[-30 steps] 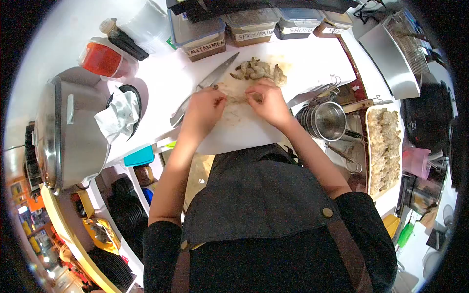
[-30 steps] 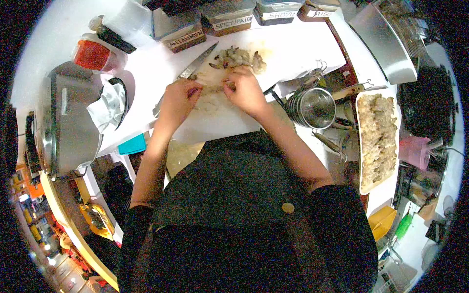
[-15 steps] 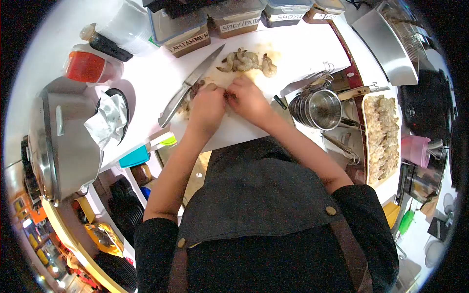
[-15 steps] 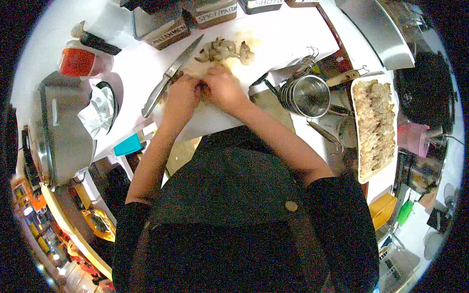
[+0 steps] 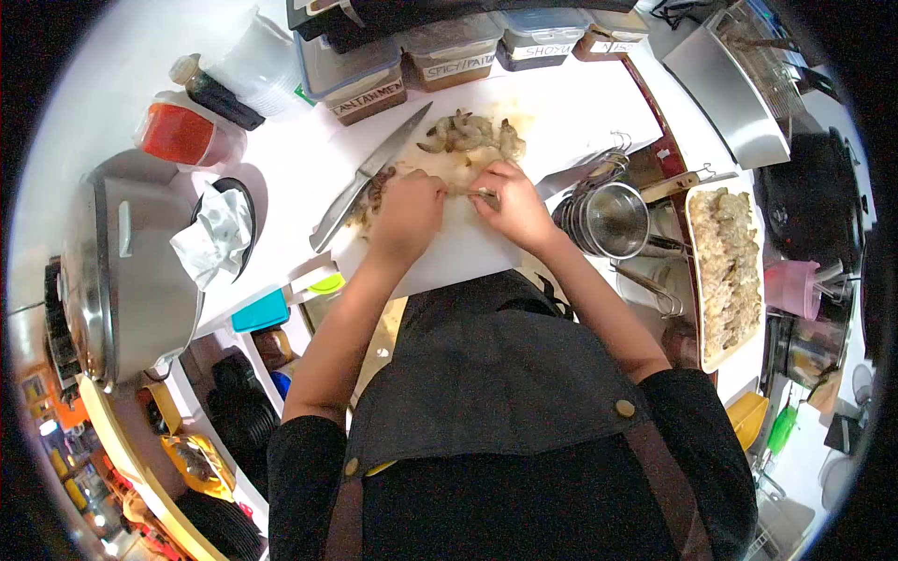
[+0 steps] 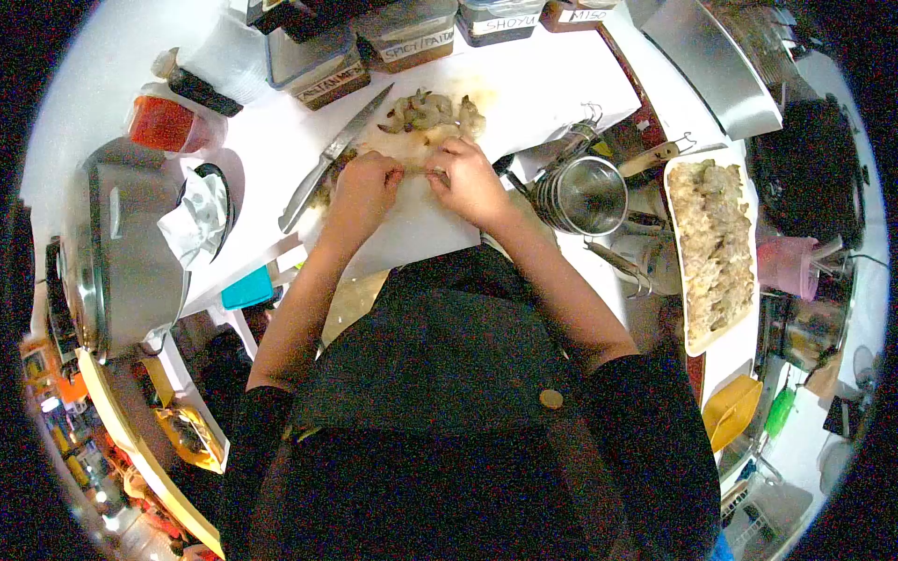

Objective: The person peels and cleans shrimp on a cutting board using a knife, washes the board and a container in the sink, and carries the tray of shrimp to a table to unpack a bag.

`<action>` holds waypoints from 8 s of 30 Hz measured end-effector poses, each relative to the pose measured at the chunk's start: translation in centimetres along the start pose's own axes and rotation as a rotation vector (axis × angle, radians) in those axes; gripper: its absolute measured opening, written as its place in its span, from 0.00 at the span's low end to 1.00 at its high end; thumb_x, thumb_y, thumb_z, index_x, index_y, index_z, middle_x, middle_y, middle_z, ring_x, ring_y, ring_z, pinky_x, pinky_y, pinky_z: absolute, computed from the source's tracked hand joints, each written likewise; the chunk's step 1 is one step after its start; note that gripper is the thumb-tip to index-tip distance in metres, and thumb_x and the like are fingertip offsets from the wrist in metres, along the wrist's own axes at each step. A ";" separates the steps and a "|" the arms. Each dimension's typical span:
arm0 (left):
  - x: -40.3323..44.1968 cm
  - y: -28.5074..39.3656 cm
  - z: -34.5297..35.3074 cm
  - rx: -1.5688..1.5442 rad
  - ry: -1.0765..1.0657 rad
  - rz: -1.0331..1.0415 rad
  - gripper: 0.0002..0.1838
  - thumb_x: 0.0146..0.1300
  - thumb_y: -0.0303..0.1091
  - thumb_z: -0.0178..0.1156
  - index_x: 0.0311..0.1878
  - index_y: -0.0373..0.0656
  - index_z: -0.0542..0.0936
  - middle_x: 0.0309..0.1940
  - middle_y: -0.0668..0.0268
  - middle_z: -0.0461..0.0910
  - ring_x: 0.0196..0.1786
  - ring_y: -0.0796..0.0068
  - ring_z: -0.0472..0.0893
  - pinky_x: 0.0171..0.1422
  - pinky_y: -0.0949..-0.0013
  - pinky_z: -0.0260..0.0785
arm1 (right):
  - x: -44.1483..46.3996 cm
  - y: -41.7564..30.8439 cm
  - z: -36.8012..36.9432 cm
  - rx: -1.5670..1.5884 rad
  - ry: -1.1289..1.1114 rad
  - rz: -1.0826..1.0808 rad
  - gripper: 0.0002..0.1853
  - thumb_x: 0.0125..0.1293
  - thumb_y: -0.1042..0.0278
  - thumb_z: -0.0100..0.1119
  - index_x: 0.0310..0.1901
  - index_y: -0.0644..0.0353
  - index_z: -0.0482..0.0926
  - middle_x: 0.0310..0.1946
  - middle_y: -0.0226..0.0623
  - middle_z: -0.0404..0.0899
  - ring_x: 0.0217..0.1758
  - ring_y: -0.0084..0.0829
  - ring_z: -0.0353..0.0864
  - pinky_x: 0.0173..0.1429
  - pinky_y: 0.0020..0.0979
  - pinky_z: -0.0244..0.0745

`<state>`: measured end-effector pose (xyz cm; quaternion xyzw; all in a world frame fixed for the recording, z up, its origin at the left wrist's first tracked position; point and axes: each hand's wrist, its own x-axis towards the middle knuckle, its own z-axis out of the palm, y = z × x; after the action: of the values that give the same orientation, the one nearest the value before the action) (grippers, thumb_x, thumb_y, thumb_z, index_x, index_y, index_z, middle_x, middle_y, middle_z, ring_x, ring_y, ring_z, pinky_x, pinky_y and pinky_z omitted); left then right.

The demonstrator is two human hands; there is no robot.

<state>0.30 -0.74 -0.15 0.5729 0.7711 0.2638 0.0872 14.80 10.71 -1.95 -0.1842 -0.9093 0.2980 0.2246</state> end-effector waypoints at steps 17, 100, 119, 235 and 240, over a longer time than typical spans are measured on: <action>0.3 1.4 1.4 0.168 -0.075 -0.034 0.07 0.56 0.30 0.53 0.31 0.37 0.79 0.32 0.50 0.77 0.36 0.50 0.78 0.44 0.53 0.70 | -0.6 0.1 0.3 0.055 0.095 0.043 0.04 0.49 0.76 0.62 0.29 0.63 0.77 0.28 0.41 0.77 0.34 0.39 0.78 0.40 0.34 0.74; -5.6 -1.4 -5.4 0.204 0.350 -0.355 0.21 0.41 0.17 0.57 0.43 0.38 0.80 0.40 0.52 0.76 0.44 0.51 0.74 0.52 0.58 0.68 | 7.8 -1.8 -9.1 -0.402 -0.549 0.028 0.14 0.50 0.64 0.60 0.36 0.64 0.80 0.35 0.50 0.81 0.38 0.50 0.81 0.43 0.43 0.76; -2.4 -5.9 -9.2 -0.061 -0.165 -0.368 0.25 0.45 0.26 0.59 0.50 0.42 0.66 0.38 0.47 0.75 0.44 0.47 0.76 0.48 0.52 0.68 | 6.0 0.5 -3.5 -0.607 -0.090 0.503 0.19 0.48 0.60 0.66 0.33 0.71 0.79 0.37 0.53 0.77 0.38 0.49 0.80 0.45 0.40 0.78; -1.7 0.6 -1.3 -0.127 0.013 0.005 0.06 0.51 0.27 0.61 0.33 0.39 0.82 0.31 0.55 0.78 0.36 0.55 0.78 0.42 0.59 0.71 | 0.8 -0.4 0.9 0.137 -0.074 -0.089 0.09 0.48 0.76 0.63 0.33 0.63 0.78 0.32 0.42 0.76 0.41 0.44 0.75 0.47 0.37 0.71; -1.2 0.2 -1.0 -0.097 -0.015 0.017 0.06 0.52 0.27 0.59 0.32 0.39 0.83 0.30 0.53 0.79 0.36 0.53 0.79 0.43 0.58 0.71 | 0.9 -0.2 1.9 0.151 -0.008 -0.116 0.07 0.47 0.76 0.63 0.31 0.63 0.78 0.31 0.42 0.75 0.39 0.43 0.73 0.45 0.37 0.70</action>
<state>0.39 -2.13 0.57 0.5766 0.7518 0.2972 0.1183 13.05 10.12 -2.93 -0.1125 -0.8943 0.3529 0.2511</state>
